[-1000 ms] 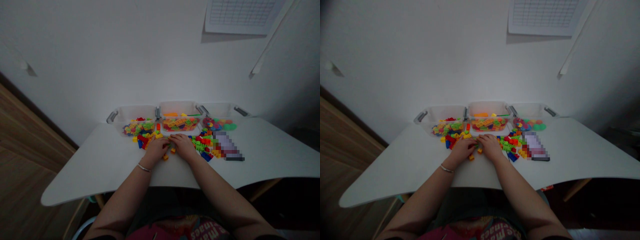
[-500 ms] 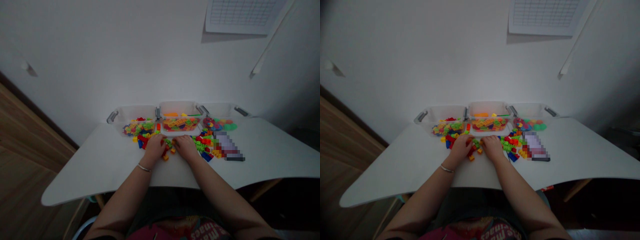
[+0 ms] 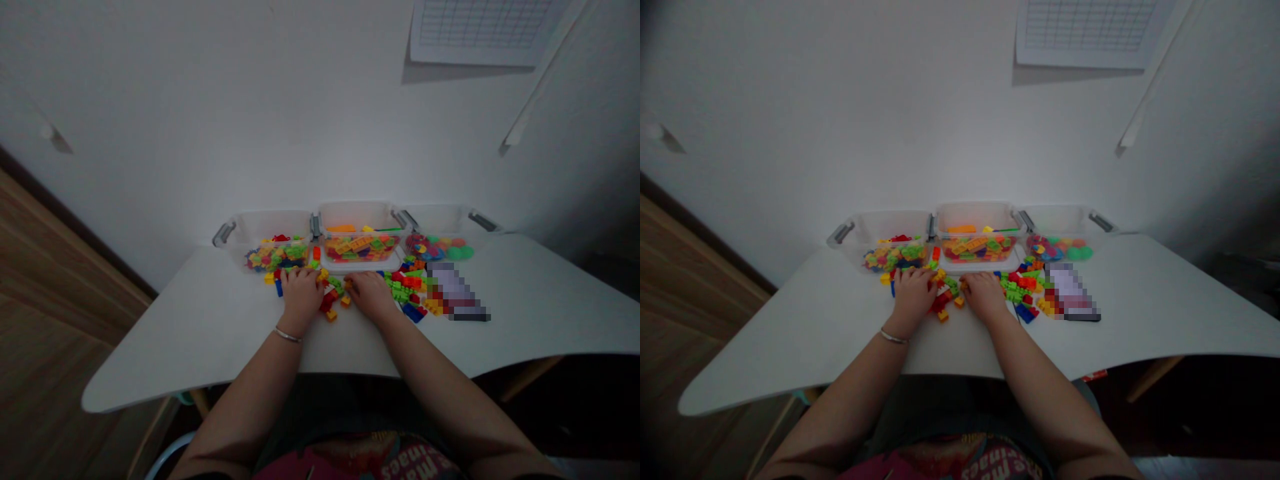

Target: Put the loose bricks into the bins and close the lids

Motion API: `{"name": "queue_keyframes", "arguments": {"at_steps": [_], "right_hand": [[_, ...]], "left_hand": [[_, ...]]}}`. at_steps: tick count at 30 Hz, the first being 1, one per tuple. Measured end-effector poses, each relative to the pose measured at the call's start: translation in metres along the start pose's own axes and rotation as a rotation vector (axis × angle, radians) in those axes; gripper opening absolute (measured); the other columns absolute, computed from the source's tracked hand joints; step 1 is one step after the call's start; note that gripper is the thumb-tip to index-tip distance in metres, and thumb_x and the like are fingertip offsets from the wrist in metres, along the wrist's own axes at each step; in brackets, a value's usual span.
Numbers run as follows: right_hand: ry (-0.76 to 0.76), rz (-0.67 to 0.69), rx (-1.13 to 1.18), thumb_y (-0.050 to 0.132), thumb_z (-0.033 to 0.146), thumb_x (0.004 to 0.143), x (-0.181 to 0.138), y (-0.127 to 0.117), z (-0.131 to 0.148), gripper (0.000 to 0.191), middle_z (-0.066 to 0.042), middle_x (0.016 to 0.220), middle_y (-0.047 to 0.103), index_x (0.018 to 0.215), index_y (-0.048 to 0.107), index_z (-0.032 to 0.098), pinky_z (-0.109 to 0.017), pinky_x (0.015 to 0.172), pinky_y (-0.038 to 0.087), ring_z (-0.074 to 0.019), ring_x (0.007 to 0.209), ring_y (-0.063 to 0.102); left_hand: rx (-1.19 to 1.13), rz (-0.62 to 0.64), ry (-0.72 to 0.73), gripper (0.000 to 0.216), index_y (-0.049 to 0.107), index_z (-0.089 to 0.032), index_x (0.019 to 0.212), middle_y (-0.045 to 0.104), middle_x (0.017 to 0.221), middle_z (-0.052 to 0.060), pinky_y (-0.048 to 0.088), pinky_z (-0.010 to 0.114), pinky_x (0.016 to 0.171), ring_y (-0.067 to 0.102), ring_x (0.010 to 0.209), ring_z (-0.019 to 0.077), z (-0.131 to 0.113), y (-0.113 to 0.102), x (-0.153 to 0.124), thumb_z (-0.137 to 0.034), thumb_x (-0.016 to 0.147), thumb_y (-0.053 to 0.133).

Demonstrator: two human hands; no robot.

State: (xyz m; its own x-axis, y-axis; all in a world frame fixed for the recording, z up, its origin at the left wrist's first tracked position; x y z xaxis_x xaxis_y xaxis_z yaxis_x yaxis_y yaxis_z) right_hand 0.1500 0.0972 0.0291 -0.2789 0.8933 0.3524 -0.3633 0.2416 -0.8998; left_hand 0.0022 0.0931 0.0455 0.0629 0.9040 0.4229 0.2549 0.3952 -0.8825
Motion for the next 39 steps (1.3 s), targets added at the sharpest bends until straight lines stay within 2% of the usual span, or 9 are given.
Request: {"name": "queue_keyframes", "arguments": {"at_steps": [2, 8, 12, 16, 19, 25, 34, 36, 39], "right_hand": [[0.007, -0.103, 0.087, 0.056, 0.019, 0.083, 0.001, -0.011, -0.003, 0.026, -0.009, 0.105, 0.071, 0.107, 0.065, 0.02, -0.039, 0.09, 0.044, -0.0251, 0.1, 0.062], [0.013, -0.602, 0.364, 0.05, 0.027, 0.085, 0.004, -0.072, -0.022, 0.031, -0.012, 0.11, 0.067, 0.113, 0.06, 0.017, -0.039, 0.089, 0.048, -0.023, 0.097, 0.061], [0.022, -0.708, 0.326, 0.047, 0.026, 0.086, 0.017, -0.1, -0.031, 0.029, -0.01, 0.109, 0.068, 0.109, 0.063, 0.019, -0.04, 0.094, 0.045, -0.0225, 0.101, 0.059], [0.112, -0.673, 0.206, 0.046, 0.025, 0.085, 0.035, -0.109, -0.044, 0.031, -0.009, 0.111, 0.069, 0.109, 0.066, 0.019, -0.041, 0.096, 0.042, -0.0247, 0.104, 0.058], [0.173, -0.535, 0.077, 0.045, 0.025, 0.086, 0.047, -0.101, -0.051, 0.034, -0.011, 0.109, 0.07, 0.11, 0.068, 0.019, -0.044, 0.096, 0.04, -0.0271, 0.103, 0.059], [0.144, -0.37, -0.101, 0.034, 0.025, 0.092, 0.055, -0.086, -0.05, 0.041, -0.016, 0.103, 0.071, 0.103, 0.071, 0.012, -0.046, 0.098, 0.037, -0.0287, 0.099, 0.061], [0.018, -0.563, 0.067, 0.046, 0.021, 0.086, 0.033, -0.095, -0.03, 0.034, -0.012, 0.122, 0.064, 0.115, 0.063, 0.015, -0.047, 0.109, 0.029, -0.0265, 0.117, 0.051], [-0.058, -0.525, 0.097, 0.047, 0.021, 0.087, 0.025, -0.086, -0.014, 0.03, -0.01, 0.118, 0.066, 0.11, 0.065, 0.017, -0.043, 0.107, 0.033, -0.0247, 0.115, 0.053], [-0.157, -0.344, 0.157, 0.048, 0.023, 0.089, 0.018, -0.056, 0.008, 0.023, -0.008, 0.109, 0.069, 0.1, 0.069, 0.019, -0.037, 0.099, 0.039, -0.0219, 0.106, 0.057]], "left_hand": [[0.01, -0.008, -0.012, 0.035, 0.067, -0.021, 0.115, 0.068, 0.117, 0.01, 0.02, 0.058, 0.112, 0.054, 0.113, 0.0306, 0.001, -0.001, 0.0, -0.027, 0.083, 0.052], [0.031, 0.007, -0.03, 0.036, 0.068, -0.018, 0.115, 0.059, 0.13, 0.013, 0.031, 0.052, 0.109, 0.045, 0.125, 0.0334, 0.004, 0.001, -0.002, -0.025, 0.084, 0.05], [0.037, 0.001, -0.032, 0.037, 0.066, -0.015, 0.116, 0.061, 0.127, 0.013, 0.029, 0.053, 0.11, 0.044, 0.125, 0.0335, 0.01, 0.005, -0.005, -0.024, 0.084, 0.049], [0.031, 0.009, -0.015, 0.035, 0.067, -0.019, 0.114, 0.062, 0.126, 0.011, 0.024, 0.056, 0.112, 0.044, 0.125, 0.0333, 0.013, 0.008, -0.007, -0.025, 0.084, 0.051], [0.014, 0.004, -0.01, 0.033, 0.068, -0.023, 0.113, 0.064, 0.123, 0.009, 0.02, 0.059, 0.113, 0.045, 0.124, 0.0324, 0.015, 0.008, -0.008, -0.025, 0.083, 0.052], [-0.034, 0.01, 0.022, 0.028, 0.068, -0.024, 0.106, 0.066, 0.119, 0.008, 0.019, 0.059, 0.113, 0.048, 0.121, 0.031, 0.013, 0.01, -0.007, -0.022, 0.082, 0.054], [-0.032, 0.063, 0.059, 0.029, 0.066, -0.024, 0.108, 0.065, 0.118, 0.01, 0.024, 0.059, 0.112, 0.051, 0.118, 0.0298, 0.005, 0.014, -0.003, -0.017, 0.083, 0.052], [-0.028, 0.062, 0.071, 0.03, 0.065, -0.022, 0.109, 0.065, 0.118, 0.01, 0.025, 0.058, 0.111, 0.053, 0.116, 0.0295, 0.001, 0.014, -0.002, -0.016, 0.084, 0.049], [-0.044, 0.067, 0.082, 0.029, 0.064, -0.022, 0.106, 0.066, 0.116, 0.009, 0.025, 0.059, 0.111, 0.057, 0.11, 0.0279, -0.005, 0.016, -0.001, -0.014, 0.084, 0.047]]}}
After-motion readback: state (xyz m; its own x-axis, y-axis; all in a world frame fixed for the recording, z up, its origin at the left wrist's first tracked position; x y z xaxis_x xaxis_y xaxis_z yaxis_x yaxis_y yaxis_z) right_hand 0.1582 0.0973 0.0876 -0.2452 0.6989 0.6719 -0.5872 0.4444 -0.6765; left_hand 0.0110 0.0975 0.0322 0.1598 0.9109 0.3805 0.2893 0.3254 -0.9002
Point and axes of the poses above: each hand's wrist, its own x-axis towards the middle knuckle, its own y-axis out of the palm, z = x × y, the point moved 10 cm from there along x, towards the middle knuckle
